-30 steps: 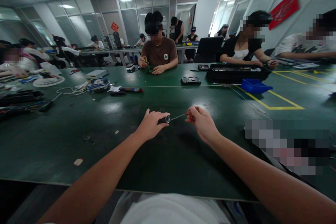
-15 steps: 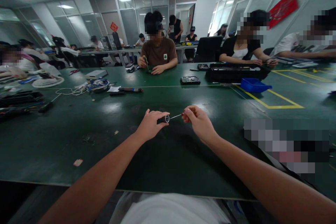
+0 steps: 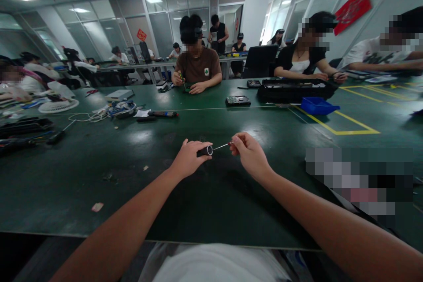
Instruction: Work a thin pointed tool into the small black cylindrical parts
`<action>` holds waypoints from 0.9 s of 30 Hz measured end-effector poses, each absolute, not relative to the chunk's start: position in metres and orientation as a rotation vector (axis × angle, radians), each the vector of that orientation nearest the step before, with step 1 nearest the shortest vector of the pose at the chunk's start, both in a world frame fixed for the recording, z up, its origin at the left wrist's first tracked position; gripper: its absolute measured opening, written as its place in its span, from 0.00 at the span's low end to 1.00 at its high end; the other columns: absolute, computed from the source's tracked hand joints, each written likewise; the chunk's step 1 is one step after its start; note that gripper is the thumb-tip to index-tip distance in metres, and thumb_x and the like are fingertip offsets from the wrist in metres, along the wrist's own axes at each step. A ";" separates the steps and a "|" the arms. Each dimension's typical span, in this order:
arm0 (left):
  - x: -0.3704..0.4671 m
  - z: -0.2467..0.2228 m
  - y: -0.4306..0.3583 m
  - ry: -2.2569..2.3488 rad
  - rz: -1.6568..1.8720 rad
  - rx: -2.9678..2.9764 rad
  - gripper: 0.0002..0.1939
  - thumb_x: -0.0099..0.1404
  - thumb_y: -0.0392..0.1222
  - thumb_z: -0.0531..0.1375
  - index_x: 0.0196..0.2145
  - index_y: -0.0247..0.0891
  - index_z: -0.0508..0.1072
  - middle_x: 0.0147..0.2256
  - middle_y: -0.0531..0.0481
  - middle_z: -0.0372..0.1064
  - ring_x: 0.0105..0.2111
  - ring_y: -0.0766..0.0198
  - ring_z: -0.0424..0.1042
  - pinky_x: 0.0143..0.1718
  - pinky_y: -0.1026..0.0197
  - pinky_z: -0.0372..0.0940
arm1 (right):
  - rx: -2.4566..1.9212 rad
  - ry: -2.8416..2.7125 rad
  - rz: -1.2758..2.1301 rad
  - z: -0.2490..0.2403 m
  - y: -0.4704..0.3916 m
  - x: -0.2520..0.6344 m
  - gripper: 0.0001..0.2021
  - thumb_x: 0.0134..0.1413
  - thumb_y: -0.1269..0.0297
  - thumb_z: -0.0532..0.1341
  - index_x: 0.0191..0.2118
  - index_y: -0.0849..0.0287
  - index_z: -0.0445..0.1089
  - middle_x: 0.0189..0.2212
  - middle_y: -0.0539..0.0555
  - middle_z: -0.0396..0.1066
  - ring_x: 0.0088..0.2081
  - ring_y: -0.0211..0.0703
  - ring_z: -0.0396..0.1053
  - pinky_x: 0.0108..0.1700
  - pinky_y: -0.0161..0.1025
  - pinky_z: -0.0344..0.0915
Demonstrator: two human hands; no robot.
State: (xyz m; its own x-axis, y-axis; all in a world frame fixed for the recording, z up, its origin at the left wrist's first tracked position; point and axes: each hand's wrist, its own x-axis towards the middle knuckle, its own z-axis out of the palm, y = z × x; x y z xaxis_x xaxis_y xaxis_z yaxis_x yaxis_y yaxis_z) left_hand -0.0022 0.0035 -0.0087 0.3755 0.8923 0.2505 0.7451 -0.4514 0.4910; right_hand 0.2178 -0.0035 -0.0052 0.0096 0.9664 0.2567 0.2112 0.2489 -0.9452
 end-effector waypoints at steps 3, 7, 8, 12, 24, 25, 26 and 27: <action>-0.002 -0.009 0.004 1.447 0.687 2.334 0.21 0.63 0.45 0.64 0.54 0.50 0.72 0.52 0.49 0.72 0.54 0.52 0.67 0.65 0.34 0.41 | -1.205 -1.477 0.744 0.000 -0.008 0.220 0.11 0.64 0.55 0.54 0.38 0.56 0.66 0.27 0.50 0.69 0.29 0.40 0.68 0.34 0.41 0.64; -0.003 -0.010 0.004 1.442 0.695 2.322 0.21 0.63 0.46 0.64 0.54 0.50 0.72 0.52 0.50 0.72 0.55 0.52 0.67 0.65 0.33 0.40 | -1.139 -1.514 0.689 0.005 -0.013 0.221 0.10 0.65 0.55 0.53 0.39 0.56 0.65 0.28 0.50 0.69 0.31 0.41 0.68 0.36 0.41 0.64; -0.003 -0.011 0.004 1.440 0.700 2.322 0.21 0.63 0.46 0.64 0.54 0.51 0.72 0.52 0.50 0.72 0.55 0.52 0.67 0.65 0.33 0.40 | -1.128 -1.533 0.694 0.005 -0.014 0.221 0.10 0.65 0.55 0.53 0.39 0.55 0.65 0.28 0.50 0.69 0.31 0.42 0.68 0.36 0.41 0.64; -0.003 -0.012 0.005 1.432 0.679 2.328 0.21 0.64 0.46 0.64 0.54 0.51 0.72 0.52 0.51 0.72 0.54 0.52 0.67 0.65 0.32 0.39 | -1.158 -1.592 0.660 0.005 -0.015 0.219 0.09 0.65 0.57 0.53 0.39 0.55 0.65 0.28 0.50 0.70 0.31 0.42 0.68 0.35 0.41 0.63; -0.003 -0.011 0.004 1.442 0.723 2.258 0.20 0.63 0.46 0.64 0.53 0.47 0.73 0.50 0.49 0.73 0.52 0.52 0.69 0.64 0.37 0.48 | -1.278 -1.623 0.433 0.011 -0.016 0.222 0.08 0.65 0.59 0.52 0.37 0.56 0.65 0.29 0.51 0.70 0.30 0.43 0.67 0.35 0.40 0.59; -0.003 -0.011 0.004 1.439 0.776 2.228 0.20 0.63 0.45 0.64 0.52 0.46 0.73 0.50 0.48 0.73 0.52 0.53 0.69 0.63 0.40 0.53 | -1.278 -1.623 0.431 0.011 -0.016 0.222 0.08 0.65 0.60 0.52 0.37 0.56 0.65 0.29 0.52 0.70 0.30 0.43 0.67 0.35 0.40 0.59; -0.003 -0.012 0.004 1.437 0.838 2.187 0.20 0.62 0.44 0.65 0.52 0.45 0.73 0.51 0.48 0.73 0.52 0.54 0.69 0.61 0.44 0.56 | -1.276 -1.623 0.428 0.012 -0.017 0.222 0.08 0.65 0.60 0.52 0.38 0.56 0.65 0.29 0.52 0.70 0.31 0.43 0.67 0.35 0.40 0.59; -0.003 -0.012 0.004 1.433 0.904 2.133 0.19 0.61 0.43 0.65 0.51 0.44 0.73 0.51 0.48 0.72 0.52 0.55 0.70 0.59 0.47 0.60 | -1.272 -1.622 0.428 0.012 -0.017 0.222 0.08 0.65 0.60 0.52 0.38 0.56 0.65 0.29 0.52 0.70 0.31 0.43 0.67 0.35 0.40 0.59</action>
State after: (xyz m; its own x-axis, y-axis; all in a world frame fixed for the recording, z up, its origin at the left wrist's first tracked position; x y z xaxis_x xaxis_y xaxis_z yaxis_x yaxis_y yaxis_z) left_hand -0.0029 0.0042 -0.0119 0.2595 0.9229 0.2845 0.6539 -0.3847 0.6515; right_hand 0.2222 -0.0166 0.0120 0.0414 0.8776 0.4776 0.5280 0.3866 -0.7562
